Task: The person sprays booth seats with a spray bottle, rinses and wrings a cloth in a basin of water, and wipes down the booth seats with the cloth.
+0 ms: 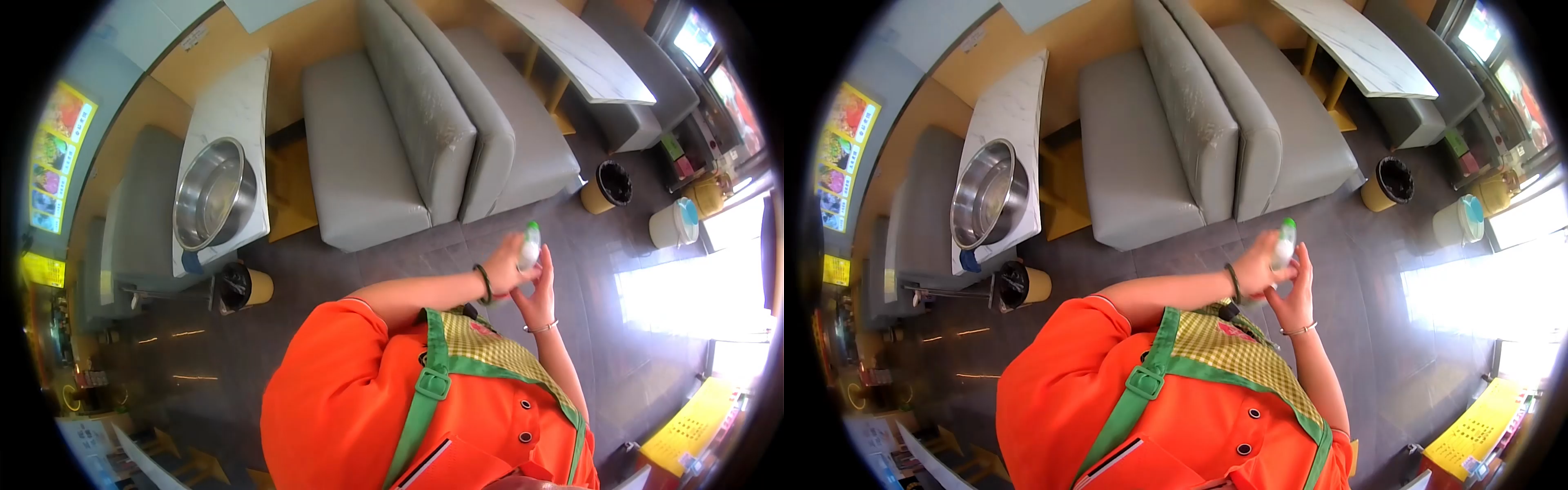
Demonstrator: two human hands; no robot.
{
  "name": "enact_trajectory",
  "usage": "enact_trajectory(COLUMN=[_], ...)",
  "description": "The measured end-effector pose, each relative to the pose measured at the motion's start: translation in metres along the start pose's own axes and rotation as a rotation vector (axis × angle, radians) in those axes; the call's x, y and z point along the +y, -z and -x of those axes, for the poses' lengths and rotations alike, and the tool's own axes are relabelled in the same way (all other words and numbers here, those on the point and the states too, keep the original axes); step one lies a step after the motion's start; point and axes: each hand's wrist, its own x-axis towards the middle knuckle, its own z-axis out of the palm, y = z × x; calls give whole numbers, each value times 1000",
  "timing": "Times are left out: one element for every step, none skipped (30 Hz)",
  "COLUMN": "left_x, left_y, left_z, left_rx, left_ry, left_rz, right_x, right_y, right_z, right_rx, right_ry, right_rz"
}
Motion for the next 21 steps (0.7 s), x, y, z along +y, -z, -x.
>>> enact_trajectory(left_x=[8,12,23,30,34,35,33,24,20,16,14,16,12,5,0,1,1,0,-1,-1,0], left_y=[-8,-8,-5,0,2,4,7,5,9,17,26,37,44,53,62,71,82,93,99,102,104], left_z=[-3,-8,-13,-20,-29,-37,-45,-52,-62,-72,-80,-89,-93,-95,-93,-88,-81,-73,-60,-43,-23], left_rx=[-30,-32,-180,-327,-328,-421,-510,-459,-448,-419,-385,-384,-307,-254,-198,-116,-28,57,143,247,348], left_ry=[-48,-56,12,78,72,42,9,-51,-49,-75,-90,12,65,171,274,297,315,345,384,387,390], left_rz=[75,68,87,109,109,54,-3,-43,-37,-95,-148,4,55,141,223,233,240,225,219,206,187], right_x=[-2,-9,-2,9,17,17,22,30,36,36,36,35,35,33,34,35,37,47,45,42,39], right_y=[-1,1,5,9,14,23,27,34,39,44,47,51,54,54,51,44,34,17,3,-13,-29], right_z=[-11,-19,-25,-31,-38,-47,-57,-70,-83,-100,-115,-129,-141,-152,-161,-169,-177,-183,-190,-197,-202], right_rx=[4,68,72,85,99,129,129,98,64,44,21,-78,-176,-275,-381,-424,-471,-488,-560,-634,-681], right_ry=[51,37,40,-2,-46,-19,-15,-78,-142,-174,-179,-217,-251,-283,-283,-289,-289,-330,-301,-279,-256], right_rz=[-65,-113,-113,-162,-211,-137,-133,-184,-232,-362,-353,-366,-378,-405,-420,-419,-419,-399,-364,-328,-362])
